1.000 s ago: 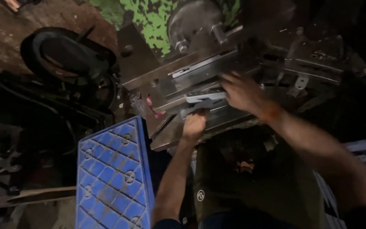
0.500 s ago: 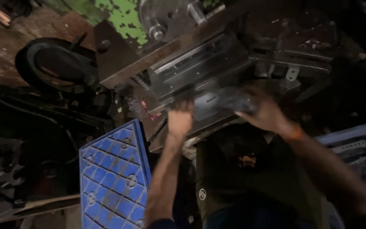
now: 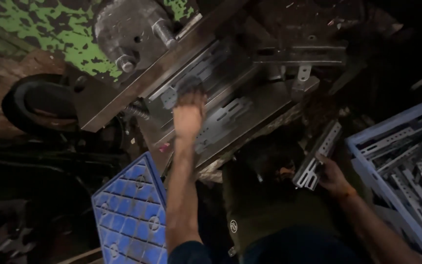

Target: Manually feed metal plates into an industrial stamping machine and sort the finished parts into crates.

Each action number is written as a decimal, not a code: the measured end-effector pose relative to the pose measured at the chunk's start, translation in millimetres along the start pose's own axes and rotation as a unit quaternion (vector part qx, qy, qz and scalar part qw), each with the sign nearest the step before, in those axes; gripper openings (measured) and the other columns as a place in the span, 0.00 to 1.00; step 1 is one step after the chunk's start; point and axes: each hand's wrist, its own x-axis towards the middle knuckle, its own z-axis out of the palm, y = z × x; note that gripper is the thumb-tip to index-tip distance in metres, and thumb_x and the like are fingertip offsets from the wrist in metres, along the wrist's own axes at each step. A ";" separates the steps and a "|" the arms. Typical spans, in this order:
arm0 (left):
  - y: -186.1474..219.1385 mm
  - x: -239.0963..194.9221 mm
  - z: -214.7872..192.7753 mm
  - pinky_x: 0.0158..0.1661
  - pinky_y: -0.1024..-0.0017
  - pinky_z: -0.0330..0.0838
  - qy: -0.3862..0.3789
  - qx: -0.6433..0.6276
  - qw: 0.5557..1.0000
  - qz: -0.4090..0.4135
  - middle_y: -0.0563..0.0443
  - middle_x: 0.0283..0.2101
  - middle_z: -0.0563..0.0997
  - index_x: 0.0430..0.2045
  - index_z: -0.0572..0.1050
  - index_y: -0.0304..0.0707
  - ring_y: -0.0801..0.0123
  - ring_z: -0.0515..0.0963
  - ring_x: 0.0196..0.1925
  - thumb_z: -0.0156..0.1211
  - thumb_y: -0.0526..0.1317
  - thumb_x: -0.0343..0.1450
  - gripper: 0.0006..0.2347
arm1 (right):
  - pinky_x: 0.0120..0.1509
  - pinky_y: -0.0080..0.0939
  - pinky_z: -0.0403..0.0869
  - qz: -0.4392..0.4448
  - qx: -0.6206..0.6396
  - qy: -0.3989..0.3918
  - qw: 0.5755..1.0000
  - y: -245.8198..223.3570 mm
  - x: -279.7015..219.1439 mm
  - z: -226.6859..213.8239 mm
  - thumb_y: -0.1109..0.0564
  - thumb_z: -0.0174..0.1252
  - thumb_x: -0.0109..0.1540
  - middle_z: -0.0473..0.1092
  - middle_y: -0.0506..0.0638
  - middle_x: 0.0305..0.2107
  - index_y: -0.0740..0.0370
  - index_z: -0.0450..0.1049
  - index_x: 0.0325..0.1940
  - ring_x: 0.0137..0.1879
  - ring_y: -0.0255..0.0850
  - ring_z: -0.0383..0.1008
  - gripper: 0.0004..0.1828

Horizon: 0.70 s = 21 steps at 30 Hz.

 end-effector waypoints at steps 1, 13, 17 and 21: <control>10.0 -15.5 -1.1 0.39 0.51 0.78 0.107 -0.055 0.991 0.058 0.37 0.41 0.82 0.46 0.78 0.36 0.45 0.83 0.37 0.53 0.46 0.79 0.12 | 0.56 0.54 0.73 0.017 -0.053 -0.016 0.998 -2.4 -0.6 3.9 0.43 0.59 0.65 0.73 0.51 0.53 0.57 0.66 0.72 0.55 0.47 0.72 0.33; -25.8 -133.4 125.0 0.45 0.51 0.74 0.053 -0.050 0.995 0.063 0.37 0.42 0.82 0.39 0.79 0.37 0.45 0.82 0.44 0.52 0.44 0.80 0.11 | 0.53 0.49 0.74 -0.219 -0.277 -0.018 0.935 -25.9 -42.9 69.5 0.54 0.68 0.60 0.75 0.52 0.50 0.65 0.75 0.58 0.53 0.44 0.76 0.24; -39.2 -123.4 143.8 0.42 0.50 0.75 -0.048 0.007 0.998 0.030 0.37 0.33 0.83 0.28 0.79 0.39 0.47 0.83 0.38 0.57 0.37 0.73 0.06 | 0.44 0.50 0.76 -0.325 -0.411 0.058 0.850 -51.0 -51.2 104.2 0.53 0.74 0.54 0.79 0.55 0.37 0.68 0.80 0.43 0.41 0.44 0.78 0.20; -13.4 -101.3 80.3 0.38 0.51 0.76 -0.058 -0.064 0.996 -0.020 0.36 0.31 0.84 0.27 0.81 0.41 0.46 0.84 0.34 0.57 0.36 0.71 0.06 | 0.46 0.47 0.80 -0.578 -0.530 0.008 0.621 -91.9 -63.2 162.6 0.50 0.76 0.56 0.79 0.56 0.40 0.69 0.79 0.44 0.45 0.43 0.82 0.22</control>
